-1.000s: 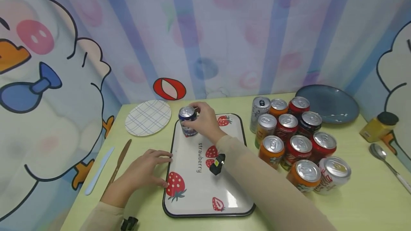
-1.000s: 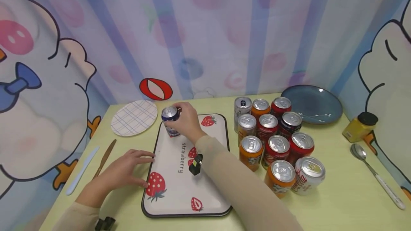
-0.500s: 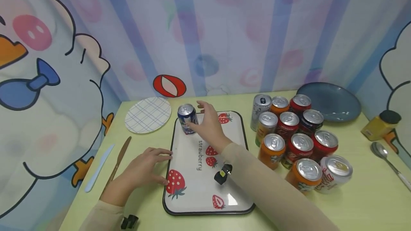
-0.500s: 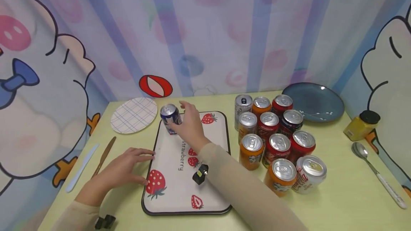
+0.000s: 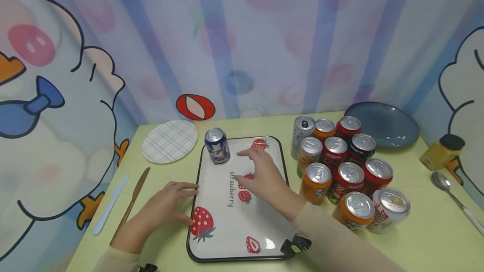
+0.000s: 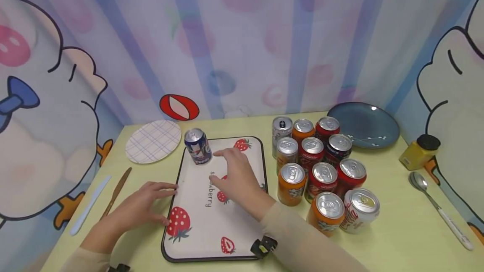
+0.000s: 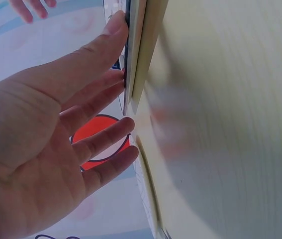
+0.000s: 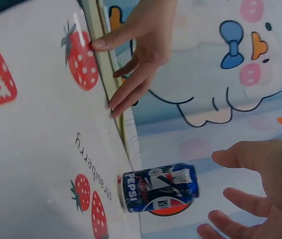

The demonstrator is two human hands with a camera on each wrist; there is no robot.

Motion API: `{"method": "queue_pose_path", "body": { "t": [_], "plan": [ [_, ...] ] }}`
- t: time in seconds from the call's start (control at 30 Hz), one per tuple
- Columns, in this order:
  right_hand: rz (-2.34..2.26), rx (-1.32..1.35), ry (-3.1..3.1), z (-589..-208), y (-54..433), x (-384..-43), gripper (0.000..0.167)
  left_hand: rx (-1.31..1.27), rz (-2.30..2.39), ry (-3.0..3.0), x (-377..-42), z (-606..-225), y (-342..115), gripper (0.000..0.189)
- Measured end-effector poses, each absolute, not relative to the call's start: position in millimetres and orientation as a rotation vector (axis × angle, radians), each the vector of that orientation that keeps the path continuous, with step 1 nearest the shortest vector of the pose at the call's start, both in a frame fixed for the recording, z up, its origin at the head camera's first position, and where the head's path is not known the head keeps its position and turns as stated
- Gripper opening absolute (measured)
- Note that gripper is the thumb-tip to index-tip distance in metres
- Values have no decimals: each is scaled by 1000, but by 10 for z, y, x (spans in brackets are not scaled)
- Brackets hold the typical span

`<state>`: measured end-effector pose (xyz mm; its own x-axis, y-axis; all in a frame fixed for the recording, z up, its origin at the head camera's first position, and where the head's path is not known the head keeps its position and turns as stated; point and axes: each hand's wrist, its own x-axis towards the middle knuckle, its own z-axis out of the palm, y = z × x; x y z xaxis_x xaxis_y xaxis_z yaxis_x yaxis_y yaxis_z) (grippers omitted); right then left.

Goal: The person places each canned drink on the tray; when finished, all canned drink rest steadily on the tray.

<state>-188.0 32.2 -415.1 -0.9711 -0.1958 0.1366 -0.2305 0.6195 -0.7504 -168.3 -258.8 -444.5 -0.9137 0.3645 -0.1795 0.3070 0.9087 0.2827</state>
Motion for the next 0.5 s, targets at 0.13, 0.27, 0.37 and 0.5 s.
{"method": "queue_pose_path", "body": {
  "t": [0.13, 0.27, 0.37, 0.5],
  "plan": [
    [1295, 440, -2780, -4064, 580, -1688, 52, 493, 372, 2842, -1678, -4456, -2577, 81],
    [1239, 590, -2717, -4040, 880, -1531, 49, 489, 372, 2840, -1659, -4483, -2561, 80],
    [1208, 693, -2653, -4027, 1100, -1436, 46, 495, 370, 2845, -1653, -4478, -2571, 79],
    [1171, 725, -2629, -3983, 1377, -1312, 47, 518, 360, 2852, -1669, -4476, -2599, 80]
  ]
}}
